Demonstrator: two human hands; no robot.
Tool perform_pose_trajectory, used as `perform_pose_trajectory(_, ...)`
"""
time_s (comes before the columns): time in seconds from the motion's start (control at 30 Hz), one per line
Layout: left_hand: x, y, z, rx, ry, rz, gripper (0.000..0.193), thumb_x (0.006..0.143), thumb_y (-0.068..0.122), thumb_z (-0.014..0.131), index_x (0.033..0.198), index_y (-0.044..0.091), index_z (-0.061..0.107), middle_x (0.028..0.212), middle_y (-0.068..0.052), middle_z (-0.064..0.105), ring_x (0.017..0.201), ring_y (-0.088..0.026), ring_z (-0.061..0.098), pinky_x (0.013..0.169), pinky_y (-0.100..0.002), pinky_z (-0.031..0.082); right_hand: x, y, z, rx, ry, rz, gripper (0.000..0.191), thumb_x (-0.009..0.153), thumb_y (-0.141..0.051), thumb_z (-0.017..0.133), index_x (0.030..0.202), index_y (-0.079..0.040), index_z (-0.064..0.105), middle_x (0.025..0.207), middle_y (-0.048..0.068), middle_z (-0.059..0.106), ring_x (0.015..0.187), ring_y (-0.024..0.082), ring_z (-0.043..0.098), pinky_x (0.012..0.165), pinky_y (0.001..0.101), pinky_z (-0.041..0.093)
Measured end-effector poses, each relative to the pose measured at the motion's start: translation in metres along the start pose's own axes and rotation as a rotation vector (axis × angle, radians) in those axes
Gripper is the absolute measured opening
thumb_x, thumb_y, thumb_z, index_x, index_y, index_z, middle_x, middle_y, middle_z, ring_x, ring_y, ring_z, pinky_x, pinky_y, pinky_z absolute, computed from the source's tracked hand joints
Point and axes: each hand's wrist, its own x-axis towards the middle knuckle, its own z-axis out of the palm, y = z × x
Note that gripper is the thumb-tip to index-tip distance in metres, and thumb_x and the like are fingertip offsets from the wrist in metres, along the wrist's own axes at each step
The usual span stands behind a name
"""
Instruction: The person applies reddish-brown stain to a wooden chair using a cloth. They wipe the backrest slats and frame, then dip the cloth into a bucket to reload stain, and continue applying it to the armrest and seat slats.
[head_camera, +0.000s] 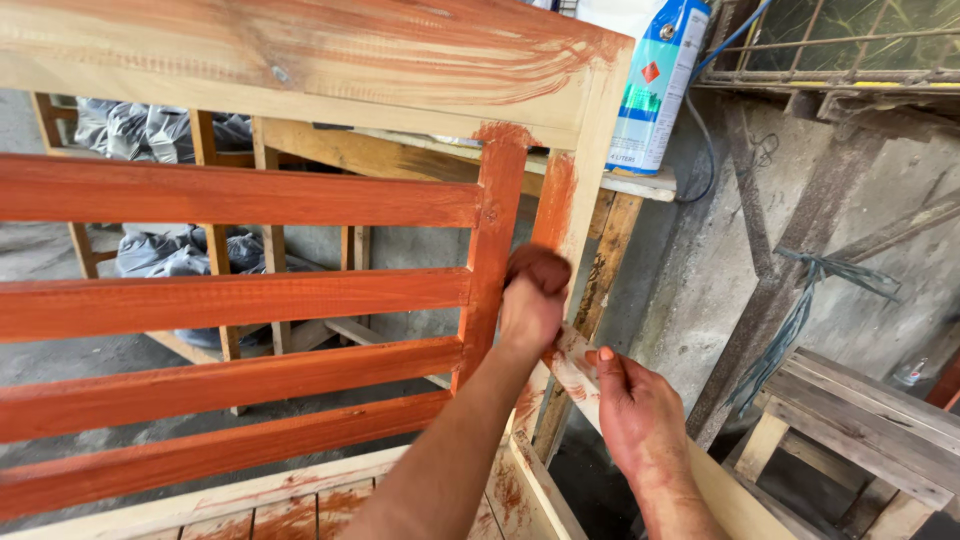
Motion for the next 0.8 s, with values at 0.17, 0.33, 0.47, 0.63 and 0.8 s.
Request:
perform_pose_trajectory(0.17, 0.058, 0.051, -0.012, 0.038, -0.017, -0.041, 0.038, 0.084, 0.021, 0.073, 0.11, -0.005, 0.065, 0.106, -0.03, 0.069, 0.107, -0.044, 0.066, 0.09, -0.047, 0.055, 0.004, 0.0, -0.001, -0.1, -0.065, -0.047, 0.055, 0.101, -0.053, 0.04, 0.115, -0.018, 0.08, 0.109, 0.012, 0.079, 0.107, 0.031, 0.072, 0.095, 0.0399, 0.054)
perform_pose_trajectory(0.33, 0.071, 0.073, -0.012, 0.142, 0.098, 0.146, 0.048, 0.079, 0.022, 0.076, 0.116, -0.006, 0.062, 0.117, -0.032, 0.066, 0.111, -0.047, 0.063, 0.096, -0.049, 0.052, 0.008, -0.003, -0.003, -0.009, -0.077, 0.0, 0.056, 0.101, -0.052, 0.042, 0.114, -0.013, 0.08, 0.11, 0.011, 0.079, 0.11, 0.029, 0.073, 0.097, 0.0387, 0.053)
perform_pose_trajectory(0.47, 0.029, 0.037, -0.013, 0.013, -0.021, -0.008, 0.038, 0.083, 0.019, 0.071, 0.111, -0.006, 0.07, 0.111, -0.032, 0.069, 0.113, -0.045, 0.064, 0.096, -0.047, 0.053, 0.009, -0.007, -0.003, 0.015, -0.1, -0.027, 0.057, 0.103, -0.053, 0.039, 0.115, -0.013, 0.078, 0.114, 0.009, 0.078, 0.113, 0.028, 0.072, 0.098, 0.0395, 0.052)
perform_pose_trajectory(0.63, -0.005, -0.007, -0.014, -0.007, -0.168, -0.385, 0.034, 0.082, 0.025, 0.075, 0.103, -0.002, 0.075, 0.106, -0.027, 0.075, 0.107, -0.036, 0.075, 0.092, -0.042, 0.058, 0.005, -0.012, -0.001, -0.081, -0.119, -0.031, 0.057, 0.101, -0.055, 0.037, 0.114, -0.017, 0.078, 0.114, 0.008, 0.076, 0.111, 0.03, 0.069, 0.098, 0.0424, 0.05)
perform_pose_trajectory(0.8, 0.031, 0.022, -0.019, 0.018, -0.121, -0.169, 0.039, 0.075, 0.022, 0.079, 0.105, 0.0, 0.072, 0.11, -0.023, 0.074, 0.111, -0.034, 0.07, 0.094, -0.04, 0.055, 0.001, -0.017, 0.001, -0.162, -0.103, -0.043, 0.057, 0.102, -0.054, 0.038, 0.112, -0.016, 0.08, 0.107, 0.013, 0.078, 0.106, 0.035, 0.071, 0.095, 0.0449, 0.054)
